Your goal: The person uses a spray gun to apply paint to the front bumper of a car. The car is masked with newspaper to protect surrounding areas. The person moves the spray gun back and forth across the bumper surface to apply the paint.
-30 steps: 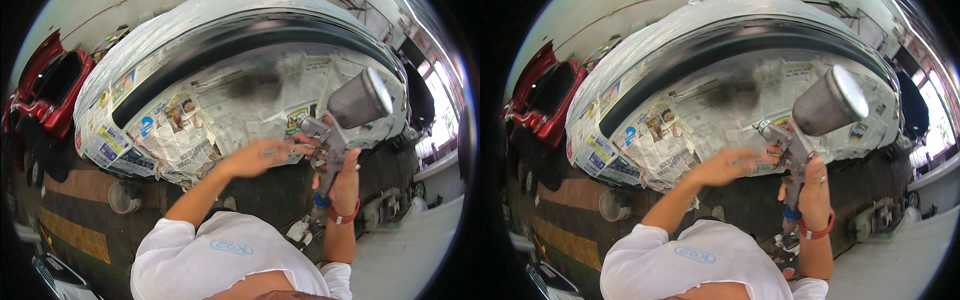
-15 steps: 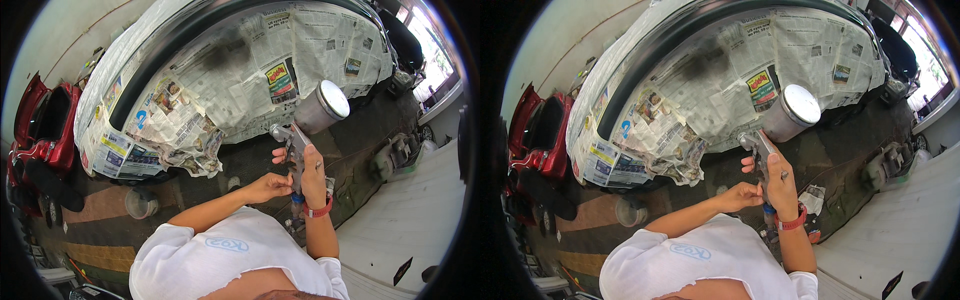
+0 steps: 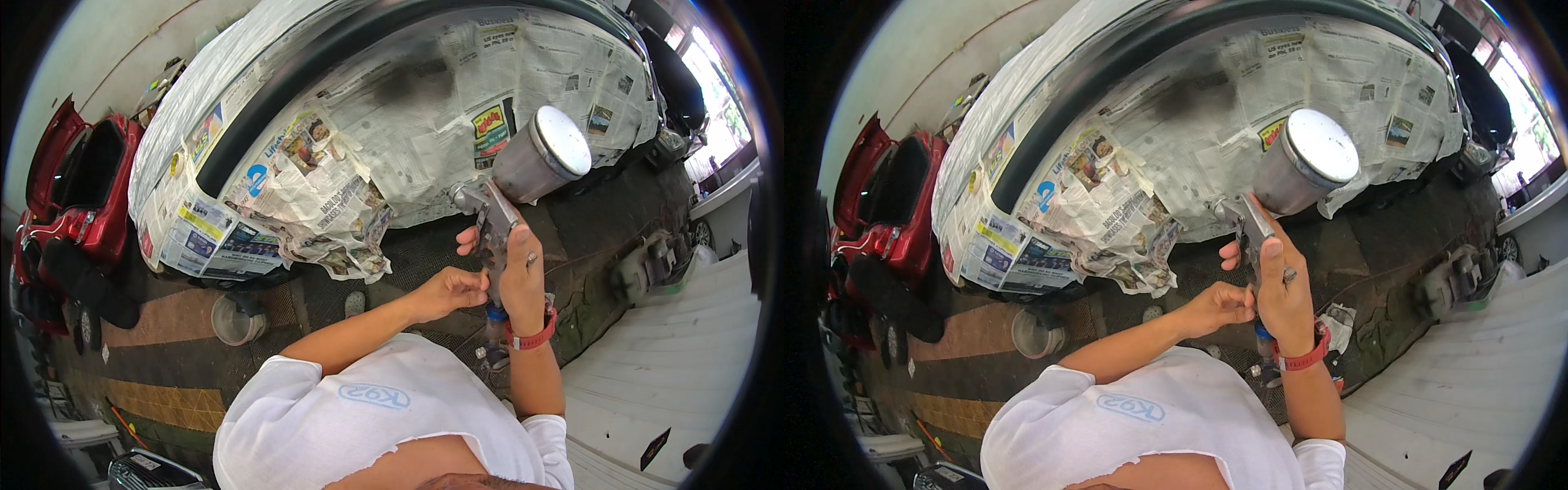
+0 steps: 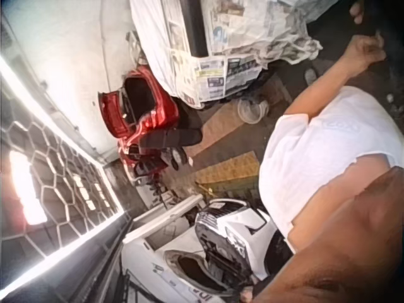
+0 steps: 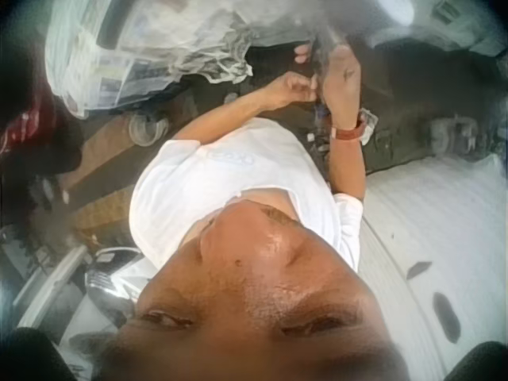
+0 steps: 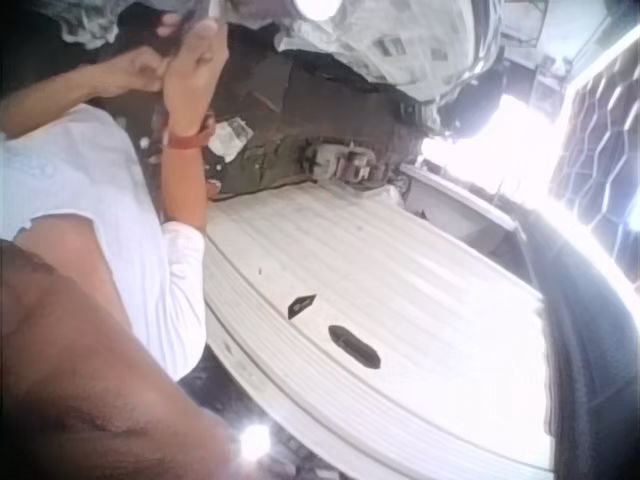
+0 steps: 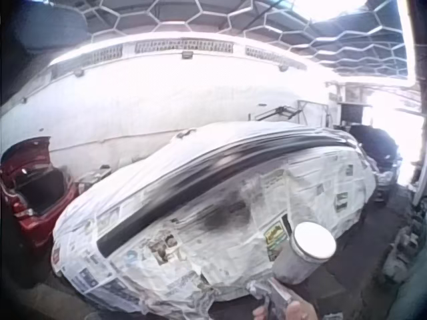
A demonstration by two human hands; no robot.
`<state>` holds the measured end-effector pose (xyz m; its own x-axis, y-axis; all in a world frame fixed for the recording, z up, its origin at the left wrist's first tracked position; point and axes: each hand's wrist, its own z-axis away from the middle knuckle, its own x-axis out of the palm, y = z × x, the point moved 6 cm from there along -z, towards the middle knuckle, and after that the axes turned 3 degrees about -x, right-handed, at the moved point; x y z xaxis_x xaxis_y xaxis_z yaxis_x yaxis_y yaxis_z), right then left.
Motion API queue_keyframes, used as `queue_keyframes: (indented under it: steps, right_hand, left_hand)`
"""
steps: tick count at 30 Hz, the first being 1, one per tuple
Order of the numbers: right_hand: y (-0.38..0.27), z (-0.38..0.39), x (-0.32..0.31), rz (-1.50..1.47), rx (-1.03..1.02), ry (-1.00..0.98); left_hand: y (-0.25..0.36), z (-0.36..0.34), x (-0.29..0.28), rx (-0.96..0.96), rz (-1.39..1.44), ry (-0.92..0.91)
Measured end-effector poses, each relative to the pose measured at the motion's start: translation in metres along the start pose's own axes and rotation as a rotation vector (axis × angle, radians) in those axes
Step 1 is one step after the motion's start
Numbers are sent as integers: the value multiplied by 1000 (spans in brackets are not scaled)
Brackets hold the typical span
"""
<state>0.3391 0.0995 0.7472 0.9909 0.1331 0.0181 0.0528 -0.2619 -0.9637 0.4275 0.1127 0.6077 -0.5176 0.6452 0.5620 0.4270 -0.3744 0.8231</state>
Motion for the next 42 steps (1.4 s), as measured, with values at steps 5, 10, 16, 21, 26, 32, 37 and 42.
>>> queue_keyframes:
  steps: [5, 10, 16, 21, 26, 32, 37, 42]
  right_hand:
    - [-30, -45, 40, 66, -52, -8]
    - [-62, -97, 93, 229, -73, 4]
    - [-82, -151, 154, 336, -75, -89]
    - [-82, -187, 180, 380, 21, -98]
    - [-94, -213, 180, 418, 79, 37]
    - [-130, -230, 161, 617, -1, 252]
    - [-136, -230, 160, 670, -27, 298]
    - [-125, -225, 187, 582, 53, 188]
  left_hand:
    - [67, -4, -19, 107, -55, -86]
    - [122, -5, -50, 233, -13, -62]
    - [177, 3, -84, 274, 99, -62]
    - [209, 6, -104, 265, 142, -109]
    - [227, -18, -109, 244, 129, -127]
    - [255, -60, -88, 264, 182, -258]
    - [252, -70, -88, 228, 212, -380]
    - [247, -46, -100, 242, 263, -382]
